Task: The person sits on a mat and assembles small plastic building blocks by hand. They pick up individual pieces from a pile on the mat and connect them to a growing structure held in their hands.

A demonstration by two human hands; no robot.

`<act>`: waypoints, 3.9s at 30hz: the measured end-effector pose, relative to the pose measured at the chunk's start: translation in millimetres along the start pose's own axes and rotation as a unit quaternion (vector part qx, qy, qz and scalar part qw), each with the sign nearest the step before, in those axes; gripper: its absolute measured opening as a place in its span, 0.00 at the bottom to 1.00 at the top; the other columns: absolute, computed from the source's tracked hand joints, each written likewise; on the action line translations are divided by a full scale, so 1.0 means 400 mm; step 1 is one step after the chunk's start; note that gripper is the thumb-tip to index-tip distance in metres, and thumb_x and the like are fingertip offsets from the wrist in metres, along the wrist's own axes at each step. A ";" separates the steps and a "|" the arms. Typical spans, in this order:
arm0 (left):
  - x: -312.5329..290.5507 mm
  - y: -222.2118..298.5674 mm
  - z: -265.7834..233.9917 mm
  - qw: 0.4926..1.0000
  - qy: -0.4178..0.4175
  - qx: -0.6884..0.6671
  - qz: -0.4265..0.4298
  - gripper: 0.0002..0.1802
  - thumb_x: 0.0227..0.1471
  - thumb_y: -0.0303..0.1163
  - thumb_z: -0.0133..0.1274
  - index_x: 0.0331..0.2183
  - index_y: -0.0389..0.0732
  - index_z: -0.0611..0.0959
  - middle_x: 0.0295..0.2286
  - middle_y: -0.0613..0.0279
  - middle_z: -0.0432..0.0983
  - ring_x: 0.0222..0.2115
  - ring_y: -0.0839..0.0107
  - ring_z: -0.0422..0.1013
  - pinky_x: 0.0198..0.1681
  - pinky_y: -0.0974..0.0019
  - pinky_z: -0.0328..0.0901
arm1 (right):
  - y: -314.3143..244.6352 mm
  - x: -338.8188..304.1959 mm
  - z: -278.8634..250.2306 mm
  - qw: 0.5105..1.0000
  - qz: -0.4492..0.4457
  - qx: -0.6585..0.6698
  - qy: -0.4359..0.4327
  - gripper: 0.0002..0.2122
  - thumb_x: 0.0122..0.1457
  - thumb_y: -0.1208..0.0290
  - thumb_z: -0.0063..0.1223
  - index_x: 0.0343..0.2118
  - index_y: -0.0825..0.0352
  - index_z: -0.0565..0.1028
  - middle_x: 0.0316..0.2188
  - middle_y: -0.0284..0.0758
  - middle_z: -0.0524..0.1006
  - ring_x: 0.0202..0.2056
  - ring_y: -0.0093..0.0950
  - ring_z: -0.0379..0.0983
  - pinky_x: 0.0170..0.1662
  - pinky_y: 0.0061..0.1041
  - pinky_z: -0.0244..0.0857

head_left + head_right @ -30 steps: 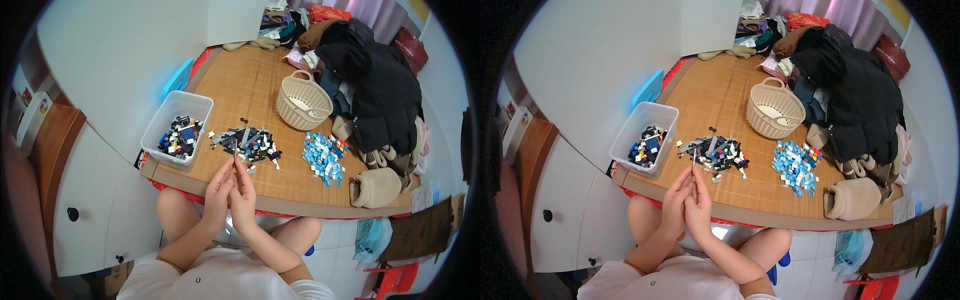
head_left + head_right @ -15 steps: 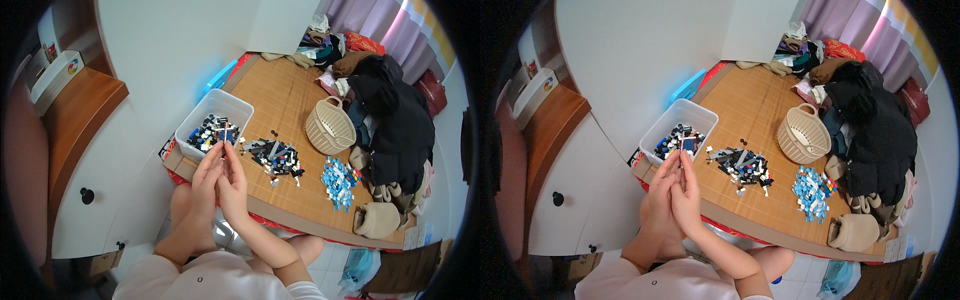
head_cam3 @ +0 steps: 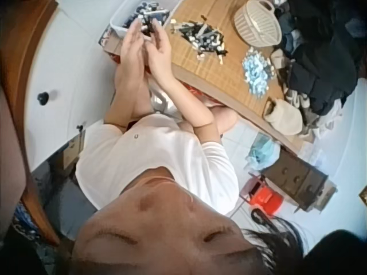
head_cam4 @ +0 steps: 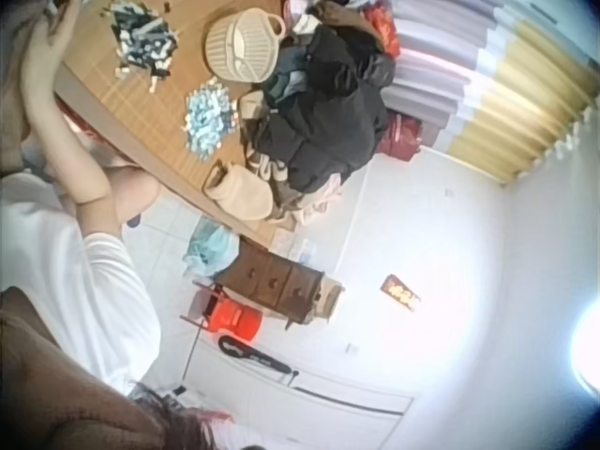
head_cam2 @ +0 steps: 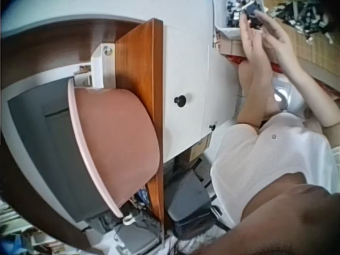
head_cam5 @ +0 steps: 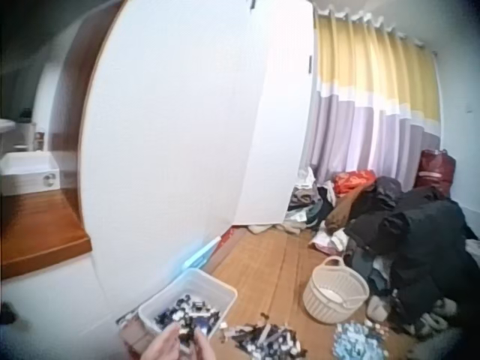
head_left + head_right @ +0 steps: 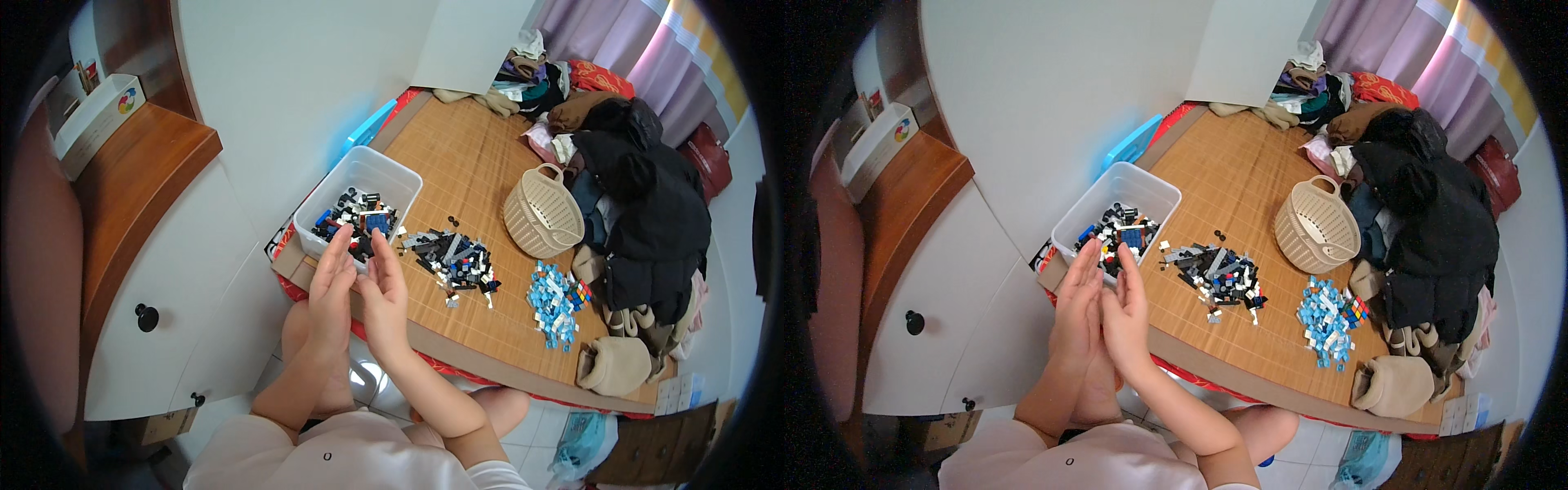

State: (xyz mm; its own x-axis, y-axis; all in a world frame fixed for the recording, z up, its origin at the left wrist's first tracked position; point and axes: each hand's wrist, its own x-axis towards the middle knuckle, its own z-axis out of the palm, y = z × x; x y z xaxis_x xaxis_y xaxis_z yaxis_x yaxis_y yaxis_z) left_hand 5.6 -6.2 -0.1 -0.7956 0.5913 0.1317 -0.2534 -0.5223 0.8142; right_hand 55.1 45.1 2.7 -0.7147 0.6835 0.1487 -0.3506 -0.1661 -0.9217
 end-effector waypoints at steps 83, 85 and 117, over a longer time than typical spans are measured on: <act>-0.089 -0.374 0.108 0.950 -0.133 0.080 -0.272 0.25 0.51 0.22 0.36 0.53 0.31 0.61 0.53 0.49 0.56 0.57 0.65 0.49 0.57 0.67 0.46 | 0.108 -0.115 -0.371 0.962 0.117 -0.020 0.246 0.29 0.51 0.85 0.34 0.59 0.72 0.47 0.59 0.44 0.49 0.60 0.30 0.45 0.58 0.23 0.44; -0.091 -0.381 0.106 0.951 -0.131 0.070 -0.272 0.25 0.52 0.23 0.36 0.53 0.31 0.61 0.53 0.49 0.56 0.57 0.65 0.50 0.57 0.67 0.47 | 0.111 -0.117 -0.373 0.964 0.112 -0.005 0.241 0.28 0.51 0.84 0.34 0.59 0.72 0.47 0.59 0.43 0.50 0.60 0.30 0.45 0.58 0.24 0.43; -0.123 -0.375 0.138 0.957 -0.068 -0.045 -0.279 0.27 0.52 0.23 0.34 0.54 0.29 0.56 0.54 0.48 0.54 0.55 0.66 0.52 0.57 0.67 0.48 | 0.105 -0.130 -0.361 0.965 0.087 0.032 0.247 0.25 0.54 0.84 0.32 0.57 0.73 0.51 0.57 0.44 0.55 0.58 0.32 0.51 0.58 0.26 0.46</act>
State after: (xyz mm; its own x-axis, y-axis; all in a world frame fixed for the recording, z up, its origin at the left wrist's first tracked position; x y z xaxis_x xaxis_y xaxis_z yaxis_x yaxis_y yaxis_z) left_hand 113.3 77.0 -97.6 -0.4459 0.8646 -0.2316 -0.6692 -0.1502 0.7277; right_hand 165.1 105.2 -95.6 -0.3953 0.8944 -0.2092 -0.2991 -0.3407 -0.8913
